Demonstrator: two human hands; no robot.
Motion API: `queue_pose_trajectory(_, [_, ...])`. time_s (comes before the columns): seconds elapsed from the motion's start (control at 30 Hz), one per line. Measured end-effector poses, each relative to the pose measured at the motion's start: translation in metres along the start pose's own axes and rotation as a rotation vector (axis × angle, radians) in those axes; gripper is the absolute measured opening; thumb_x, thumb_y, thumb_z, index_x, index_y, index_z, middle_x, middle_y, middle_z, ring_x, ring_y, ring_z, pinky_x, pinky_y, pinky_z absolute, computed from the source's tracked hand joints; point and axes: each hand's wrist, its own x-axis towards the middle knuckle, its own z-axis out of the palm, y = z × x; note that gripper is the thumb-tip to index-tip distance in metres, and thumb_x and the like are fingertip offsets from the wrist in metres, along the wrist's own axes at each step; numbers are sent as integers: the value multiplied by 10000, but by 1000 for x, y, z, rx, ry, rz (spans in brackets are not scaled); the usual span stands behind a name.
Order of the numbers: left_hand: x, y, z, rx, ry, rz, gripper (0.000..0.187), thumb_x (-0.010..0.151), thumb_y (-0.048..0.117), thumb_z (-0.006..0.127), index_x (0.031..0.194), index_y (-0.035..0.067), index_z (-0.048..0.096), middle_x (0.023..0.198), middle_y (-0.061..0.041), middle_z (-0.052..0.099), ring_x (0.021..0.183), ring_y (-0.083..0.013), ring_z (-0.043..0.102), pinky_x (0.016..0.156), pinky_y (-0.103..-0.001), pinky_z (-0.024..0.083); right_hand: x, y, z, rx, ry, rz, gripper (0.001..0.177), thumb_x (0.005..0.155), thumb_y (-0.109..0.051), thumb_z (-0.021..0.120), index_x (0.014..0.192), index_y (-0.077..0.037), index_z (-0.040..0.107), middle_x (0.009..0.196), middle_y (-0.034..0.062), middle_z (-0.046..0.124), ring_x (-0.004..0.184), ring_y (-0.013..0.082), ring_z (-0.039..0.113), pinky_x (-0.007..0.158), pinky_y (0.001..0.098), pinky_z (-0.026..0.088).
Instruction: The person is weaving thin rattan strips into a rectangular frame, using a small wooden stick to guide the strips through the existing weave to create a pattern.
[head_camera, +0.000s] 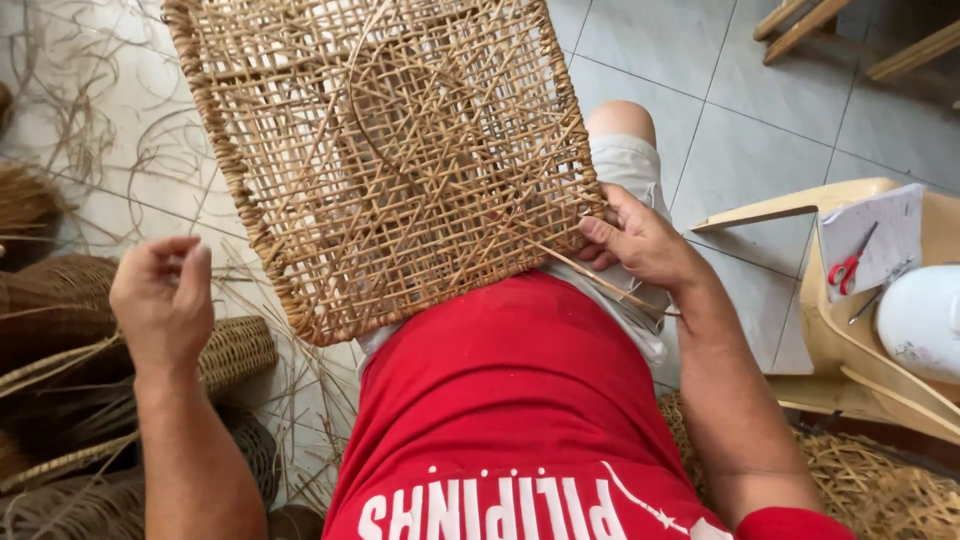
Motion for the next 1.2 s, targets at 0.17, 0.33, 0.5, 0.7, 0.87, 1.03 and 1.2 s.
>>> queue_pose_trajectory(0.17, [43,91,38,142,-3,332,152,1113,188,800,1107,42,758,1051,-129,716,995,-257,623,908,-441,490,-16,-15,-3,-66,-59,6,806,959,-280,573,1655,-119,201,1314,176,643,984,259,717,787,345,611])
queue_pose_trajectory(0.33, [80,138,85,401,-154,468,585,1021,666,693,1263,136,752,1132,-149,716,1031,-305,607,867,-488,446,-29,-12,-9,-58,-73,1,927,915,-368,610,1667,-157,110,1613,267,354,997,200,680,825,335,583])
queue_pose_trajectory(0.5, [97,139,110,163,-288,473,222,1088,336,710,1028,127,757,971,-50,732,872,-230,560,823,-437,397,-51,-67,26,-580,117,255,1039,824,-493,691,1706,-289,181,1135,110,782,922,203,706,870,356,513])
queue_pose_trajectory(0.7, [91,110,94,254,-64,399,346,1119,328,799,892,106,662,930,-52,712,892,-235,580,841,-447,411,-47,-13,40,-719,381,-128,858,829,-439,812,1525,-125,421,1458,134,548,716,206,757,866,425,529])
queue_pose_trajectory(0.87, [92,100,82,463,11,436,279,1073,441,834,991,178,786,1020,-11,719,942,-221,569,770,-389,360,-51,8,40,-755,468,-206,395,905,-378,776,1213,-191,616,989,-2,691,646,158,660,647,368,533])
queue_pose_trajectory(1.03, [96,96,70,361,72,437,69,1038,238,823,1024,171,822,1052,-21,749,982,-228,576,753,-409,365,-41,28,33,-759,494,-218,367,984,-519,687,790,-208,665,593,-29,624,546,169,541,571,397,419])
queue_pose_trajectory(1.2, [99,79,76,174,36,355,205,1098,222,843,962,88,771,1013,-81,710,983,-245,587,873,-464,401,-30,37,30,-827,453,-156,418,953,-544,710,713,-207,648,591,-6,628,582,240,585,596,437,424])
